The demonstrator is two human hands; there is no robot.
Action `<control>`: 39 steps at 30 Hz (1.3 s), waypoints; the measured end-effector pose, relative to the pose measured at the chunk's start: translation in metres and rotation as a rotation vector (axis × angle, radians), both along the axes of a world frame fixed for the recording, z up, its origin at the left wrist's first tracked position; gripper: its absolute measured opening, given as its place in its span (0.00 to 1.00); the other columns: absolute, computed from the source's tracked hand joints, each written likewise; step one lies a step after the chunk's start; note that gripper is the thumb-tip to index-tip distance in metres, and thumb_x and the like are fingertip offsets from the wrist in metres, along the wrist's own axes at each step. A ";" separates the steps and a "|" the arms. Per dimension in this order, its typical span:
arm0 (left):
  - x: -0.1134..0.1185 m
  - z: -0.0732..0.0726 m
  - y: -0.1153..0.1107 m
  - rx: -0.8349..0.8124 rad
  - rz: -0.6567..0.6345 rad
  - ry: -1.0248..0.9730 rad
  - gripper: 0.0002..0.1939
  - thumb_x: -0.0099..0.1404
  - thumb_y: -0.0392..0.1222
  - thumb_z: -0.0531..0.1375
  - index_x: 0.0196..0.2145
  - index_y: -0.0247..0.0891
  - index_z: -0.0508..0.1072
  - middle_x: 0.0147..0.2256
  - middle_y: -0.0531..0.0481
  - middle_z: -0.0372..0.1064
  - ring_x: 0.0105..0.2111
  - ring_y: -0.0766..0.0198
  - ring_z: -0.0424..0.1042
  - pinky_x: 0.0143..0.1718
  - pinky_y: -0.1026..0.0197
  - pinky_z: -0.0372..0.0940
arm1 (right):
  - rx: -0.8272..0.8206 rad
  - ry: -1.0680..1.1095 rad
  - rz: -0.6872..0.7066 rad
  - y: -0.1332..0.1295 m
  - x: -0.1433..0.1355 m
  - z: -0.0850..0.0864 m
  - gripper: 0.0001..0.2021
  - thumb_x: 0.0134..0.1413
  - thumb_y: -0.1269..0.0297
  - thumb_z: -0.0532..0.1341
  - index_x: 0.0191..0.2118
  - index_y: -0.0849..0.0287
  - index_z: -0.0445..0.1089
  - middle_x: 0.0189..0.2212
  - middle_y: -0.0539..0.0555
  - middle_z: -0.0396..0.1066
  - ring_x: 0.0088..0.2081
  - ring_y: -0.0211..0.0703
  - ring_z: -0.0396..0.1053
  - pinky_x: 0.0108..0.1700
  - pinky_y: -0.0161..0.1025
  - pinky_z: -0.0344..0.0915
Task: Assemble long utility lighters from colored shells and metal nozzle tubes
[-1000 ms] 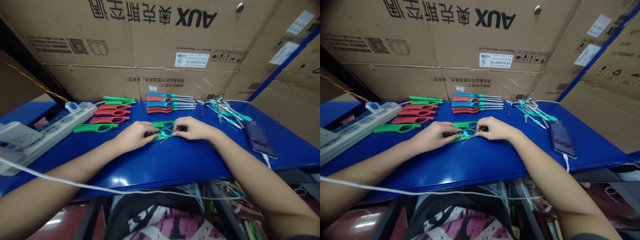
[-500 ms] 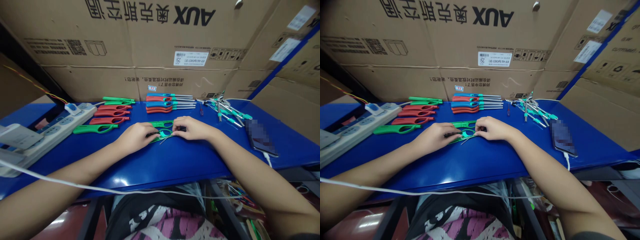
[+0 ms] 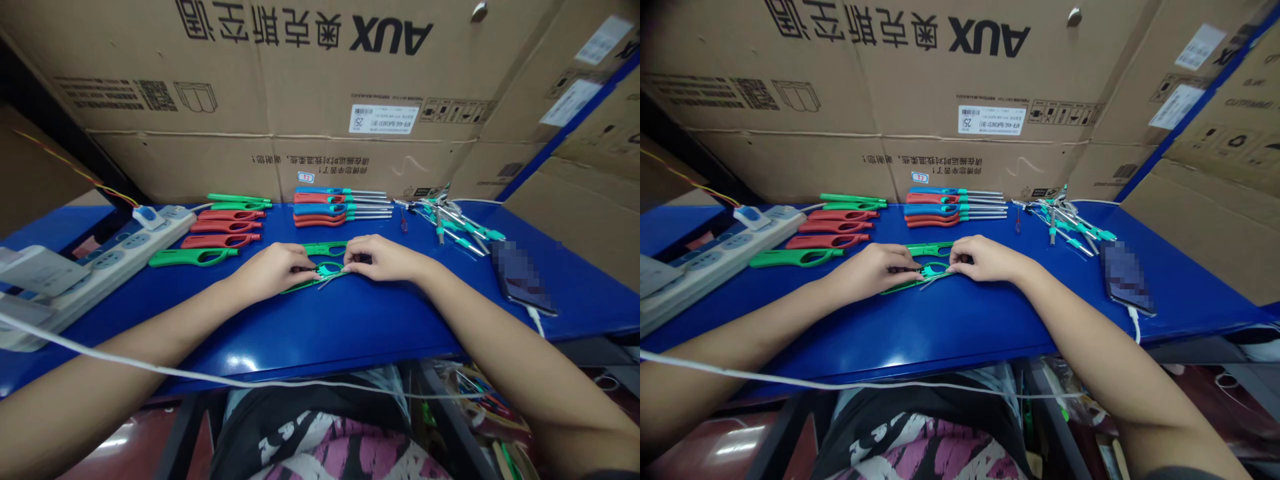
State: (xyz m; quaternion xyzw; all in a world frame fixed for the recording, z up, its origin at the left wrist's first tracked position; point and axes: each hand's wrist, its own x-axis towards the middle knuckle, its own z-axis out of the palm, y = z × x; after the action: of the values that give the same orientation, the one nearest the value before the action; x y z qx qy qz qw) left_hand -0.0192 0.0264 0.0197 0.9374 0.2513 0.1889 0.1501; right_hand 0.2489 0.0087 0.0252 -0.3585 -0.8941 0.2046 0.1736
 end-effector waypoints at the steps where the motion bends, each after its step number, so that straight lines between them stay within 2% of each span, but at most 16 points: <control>1: 0.000 0.000 0.001 -0.011 -0.012 -0.008 0.16 0.68 0.51 0.60 0.40 0.37 0.82 0.33 0.44 0.76 0.32 0.60 0.75 0.36 0.60 0.68 | -0.002 -0.001 0.002 0.000 0.000 0.000 0.06 0.60 0.64 0.63 0.34 0.61 0.73 0.33 0.55 0.73 0.35 0.41 0.69 0.38 0.38 0.65; 4: 0.000 -0.001 0.002 -0.026 -0.017 -0.022 0.16 0.67 0.52 0.61 0.41 0.37 0.82 0.33 0.45 0.76 0.32 0.60 0.75 0.35 0.61 0.68 | -0.003 -0.005 0.003 0.000 0.000 0.000 0.06 0.60 0.64 0.63 0.34 0.61 0.73 0.33 0.55 0.73 0.35 0.41 0.69 0.38 0.39 0.65; 12: 0.005 -0.001 -0.004 -0.047 0.095 -0.031 0.11 0.63 0.44 0.66 0.40 0.35 0.81 0.31 0.47 0.75 0.28 0.63 0.73 0.31 0.63 0.66 | 0.002 0.006 0.009 -0.001 0.000 -0.001 0.07 0.59 0.63 0.63 0.33 0.61 0.72 0.32 0.54 0.72 0.34 0.41 0.68 0.37 0.39 0.65; 17: 0.000 0.001 -0.001 0.023 0.012 0.025 0.13 0.66 0.45 0.63 0.43 0.35 0.81 0.35 0.44 0.76 0.32 0.61 0.75 0.34 0.62 0.67 | -0.005 -0.008 0.002 0.000 0.001 0.001 0.07 0.59 0.63 0.63 0.33 0.61 0.73 0.33 0.55 0.72 0.34 0.41 0.68 0.38 0.38 0.65; 22: -0.006 0.005 0.003 0.005 -0.061 0.000 0.15 0.67 0.48 0.63 0.46 0.36 0.79 0.36 0.45 0.77 0.32 0.62 0.76 0.35 0.63 0.68 | -0.005 -0.014 -0.003 0.000 0.002 -0.001 0.07 0.59 0.63 0.63 0.34 0.61 0.73 0.33 0.55 0.73 0.35 0.41 0.68 0.38 0.38 0.65; 28: -0.004 0.001 0.000 0.169 -0.086 0.001 0.10 0.69 0.45 0.60 0.42 0.39 0.79 0.42 0.48 0.77 0.39 0.62 0.77 0.41 0.63 0.69 | 0.003 -0.016 -0.003 -0.001 0.002 0.000 0.07 0.59 0.63 0.63 0.33 0.61 0.73 0.32 0.54 0.73 0.35 0.41 0.68 0.38 0.37 0.64; 34: -0.003 -0.001 -0.003 0.397 -0.129 0.063 0.12 0.73 0.44 0.55 0.41 0.43 0.79 0.46 0.51 0.77 0.42 0.62 0.77 0.40 0.64 0.68 | 0.012 -0.029 0.012 -0.002 0.000 0.002 0.06 0.60 0.65 0.63 0.33 0.61 0.72 0.32 0.54 0.72 0.34 0.41 0.68 0.38 0.38 0.64; 39: -0.002 -0.001 -0.004 0.417 -0.136 0.104 0.13 0.74 0.44 0.54 0.41 0.43 0.78 0.46 0.51 0.77 0.42 0.62 0.77 0.42 0.64 0.68 | 0.014 -0.031 0.011 -0.003 -0.002 0.002 0.06 0.60 0.65 0.63 0.33 0.62 0.72 0.32 0.54 0.72 0.35 0.41 0.68 0.38 0.38 0.64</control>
State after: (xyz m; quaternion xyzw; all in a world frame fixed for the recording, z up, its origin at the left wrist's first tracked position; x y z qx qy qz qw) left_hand -0.0209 0.0224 0.0192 0.9714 0.1503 0.1775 -0.0477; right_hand 0.2469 0.0055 0.0273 -0.3553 -0.9002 0.1937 0.1610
